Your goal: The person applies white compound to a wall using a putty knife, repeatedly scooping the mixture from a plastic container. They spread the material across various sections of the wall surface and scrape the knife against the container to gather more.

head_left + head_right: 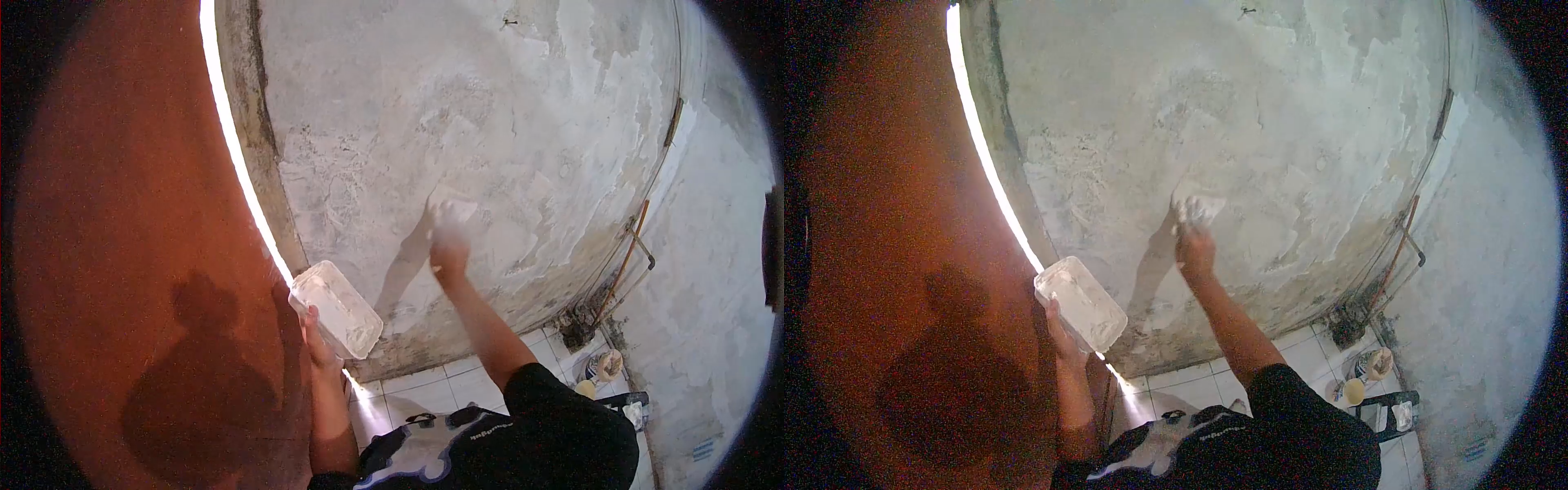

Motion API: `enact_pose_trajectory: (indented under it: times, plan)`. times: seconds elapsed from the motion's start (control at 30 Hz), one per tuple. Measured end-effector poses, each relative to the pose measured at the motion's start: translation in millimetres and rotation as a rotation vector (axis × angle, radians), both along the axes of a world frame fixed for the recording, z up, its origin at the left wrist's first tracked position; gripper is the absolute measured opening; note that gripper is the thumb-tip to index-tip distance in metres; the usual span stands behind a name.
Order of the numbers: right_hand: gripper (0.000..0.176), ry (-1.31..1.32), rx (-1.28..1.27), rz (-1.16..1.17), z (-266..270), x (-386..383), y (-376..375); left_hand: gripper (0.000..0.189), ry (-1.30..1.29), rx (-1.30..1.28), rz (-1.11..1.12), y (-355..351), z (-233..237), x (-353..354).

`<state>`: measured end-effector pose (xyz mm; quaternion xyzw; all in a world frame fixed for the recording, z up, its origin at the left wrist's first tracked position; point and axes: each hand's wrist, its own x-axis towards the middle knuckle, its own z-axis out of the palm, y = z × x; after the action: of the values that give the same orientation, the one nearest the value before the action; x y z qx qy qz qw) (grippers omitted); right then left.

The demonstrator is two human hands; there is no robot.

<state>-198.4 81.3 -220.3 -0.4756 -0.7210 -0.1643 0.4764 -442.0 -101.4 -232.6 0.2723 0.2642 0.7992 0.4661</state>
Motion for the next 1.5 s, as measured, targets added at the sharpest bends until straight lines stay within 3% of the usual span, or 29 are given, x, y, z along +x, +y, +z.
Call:
enact_pose_trajectory:
  times: [0.07,0.1,0.13,0.2,0.33,0.4,0.47,0.53,0.6,0.67,0.73,0.8,0.87,0.93,0.97,1.0,1.07,1.2,1.27,1.3,1.37,1.4,1.47,1.5]
  plan:
    - [0.048,-0.102,-0.304,0.091,-40.1,-11.7,-12.6,0.061,-0.05,0.011,-0.023,2.5,4.3,5.4]
    - [0.056,-0.104,-0.212,0.244,-53.8,-7.8,-25.4,0.059,-0.044,-0.011,-0.001,2.5,14.2,12.3]
    - [0.061,-0.219,-0.104,0.182,-62.3,-6.1,-27.2,0.058,-0.04,-0.038,0.021,1.2,18.2,18.3]
    - [0.061,-0.23,-0.225,0.228,-61.5,7.4,-44.1,0.057,-0.055,-0.052,-0.021,5.5,18.3,24.5]
    - [0.054,-0.248,-0.191,0.223,-13.6,34.8,-70.6,0.057,-0.046,-0.098,-0.058,18.5,7.9,29.7]
    - [0.045,-0.065,-0.432,0.086,1.2,58.8,-61.3,0.057,-0.052,-0.075,-0.059,20.6,4.8,32.7]
    - [0.037,0.189,-0.09,0.086,37.6,69.1,-52.3,0.058,-0.061,-0.051,-0.06,23.5,8.8,36.4]
    - [0.039,0.327,-0.174,-0.011,99.9,64.9,-58.5,0.059,-0.086,-0.118,-0.076,19.7,16.2,41.2]
    - [0.039,0.316,-0.105,-0.011,109.6,56.3,-36.0,0.06,-0.116,-0.11,-0.106,26.3,5.8,38.5]
    - [0.038,0.311,-0.035,-0.005,103.6,37.3,-26.7,0.061,-0.141,-0.099,-0.131,27.5,1.3,34.3]
    - [0.056,0.17,0.162,-0.079,92.3,16.1,-22.1,0.061,-0.134,-0.035,-0.08,27.8,8.4,33.3]
    - [0.058,0.118,0.1,-0.055,69.8,15.7,-23.9,0.061,-0.117,-0.051,-0.061,22.1,29.5,34.2]
    - [0.057,-0.118,0.07,0.048,49.4,16.1,-33.5,0.062,-0.094,-0.074,-0.043,22.7,38.4,39.0]
    - [0.057,-0.237,0.034,0.15,16.3,10.1,-40.8,0.062,-0.207,-0.073,-0.065,31.1,38.3,38.4]
    - [0.056,-0.367,-0.001,0.241,0.3,7.6,-43.9,0.062,-0.09,-0.021,0.042,34.8,39.2,37.8]
    - [0.056,-0.345,0.008,0.246,-5.1,5.6,-52.2,0.063,-0.141,-0.086,0.057,23.3,68.3,53.5]
    - [0.056,-0.456,-0.331,0.301,-3.2,8.4,-65.1,0.065,-0.099,0.004,0.017,31.4,56.1,49.7]
    - [0.053,-0.288,-0.292,0.284,26.0,23.3,-65.5,0.066,-0.142,-0.006,-0.03,32.5,44.9,43.0]
    - [0.051,-0.014,-0.185,0.106,62.2,32.2,-63.0,0.066,-0.227,0.022,-0.077,34.3,36.7,35.0]
    - [0.051,-0.011,-0.193,0.098,83.8,34.5,-61.1,0.067,-0.213,-0.004,-0.06,32.9,38.5,34.4]
    - [0.05,0.234,0.234,0.075,119.4,29.3,-55.0,0.07,-0.164,-0.008,-0.065,29.6,37.9,33.3]
    - [0.05,0.233,0.234,0.076,108.9,20.3,-43.8,0.073,-0.117,-0.001,-0.062,28.4,39.0,33.1]
    - [0.056,-0.059,0.031,-0.07,63.6,0.7,-7.1,0.073,-0.11,-0.003,-0.048,19.6,51.7,40.0]
    - [0.057,-0.104,-0.008,0.019,38.8,-6.0,-4.5,0.072,-0.101,-0.004,-0.039,16.3,55.7,41.6]
